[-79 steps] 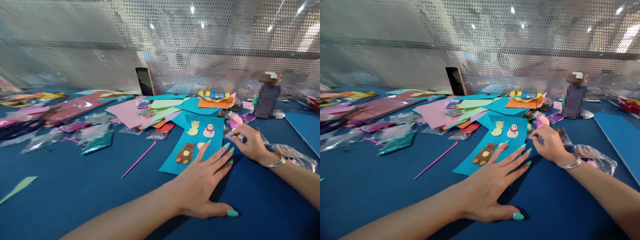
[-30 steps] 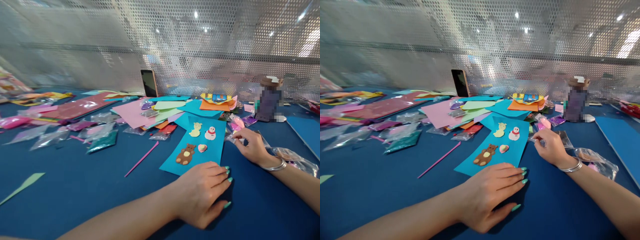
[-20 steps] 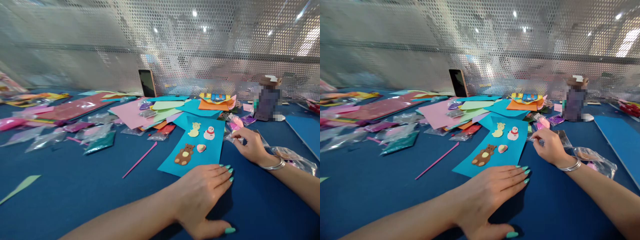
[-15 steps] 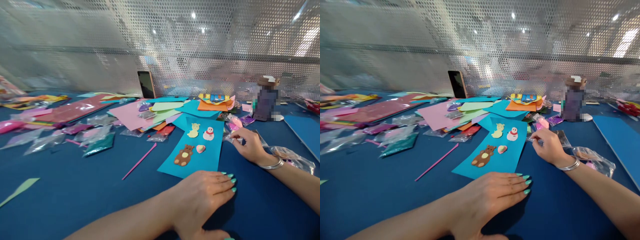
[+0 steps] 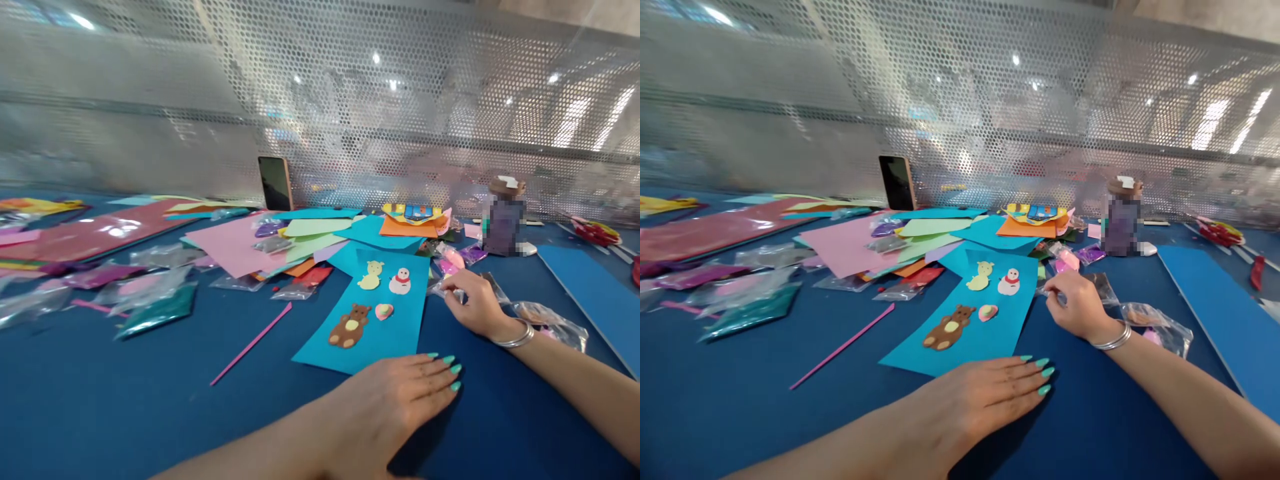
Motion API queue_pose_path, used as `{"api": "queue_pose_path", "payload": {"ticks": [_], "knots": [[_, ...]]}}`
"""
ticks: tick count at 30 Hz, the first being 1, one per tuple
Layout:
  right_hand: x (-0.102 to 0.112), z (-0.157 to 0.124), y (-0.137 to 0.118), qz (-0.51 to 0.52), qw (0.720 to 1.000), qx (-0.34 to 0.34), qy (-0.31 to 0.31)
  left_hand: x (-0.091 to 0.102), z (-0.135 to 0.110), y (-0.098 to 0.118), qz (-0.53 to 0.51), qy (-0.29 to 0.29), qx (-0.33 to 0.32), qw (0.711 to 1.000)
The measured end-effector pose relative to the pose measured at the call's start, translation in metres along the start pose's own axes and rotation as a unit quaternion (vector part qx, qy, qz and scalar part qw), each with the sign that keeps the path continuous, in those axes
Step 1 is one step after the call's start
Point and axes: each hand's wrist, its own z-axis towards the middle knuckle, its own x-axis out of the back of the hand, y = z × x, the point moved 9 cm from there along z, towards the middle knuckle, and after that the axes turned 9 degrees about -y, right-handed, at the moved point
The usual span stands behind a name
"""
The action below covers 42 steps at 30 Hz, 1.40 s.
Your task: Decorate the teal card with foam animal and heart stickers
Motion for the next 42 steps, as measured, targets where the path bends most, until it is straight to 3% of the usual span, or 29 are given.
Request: {"api": "queue_pose_path", "payload": {"ticks": [2,8,17,28,32,35,38,42], "knots": [[-0.001,0.000,-0.002,-0.002,1.000,0.007,-0.003,0.002,0.002,-0.008,0.015,0.017,0.031,0.999],[-0.001,-0.001,-0.006,-0.002,1.000,0.025,-0.007,0.008,-0.006,-0.025,0.109,0.139,0.105,0.979],[-0.002,-0.001,-0.008,-0.020,0.999,0.031,-0.003,0.015,-0.010,-0.012,0.112,0.253,0.093,0.956],[-0.007,0.000,-0.014,-0.043,0.998,0.042,-0.028,0.044,-0.029,0.003,0.146,0.357,0.014,0.923],[-0.007,-0.003,-0.039,-0.049,0.992,0.105,-0.045,0.050,-0.037,0.001,0.172,0.392,0.022,0.903],[-0.002,-0.007,-0.061,0.002,0.989,0.145,-0.039,0.051,-0.042,-0.010,0.167,0.415,0.043,0.893],[0.005,-0.010,-0.072,0.080,0.987,0.140,-0.026,0.052,-0.045,-0.021,0.167,0.428,0.061,0.886],[0.000,-0.010,-0.079,0.127,0.982,0.122,-0.068,0.050,-0.045,-0.023,0.169,0.424,0.054,0.888]]}}
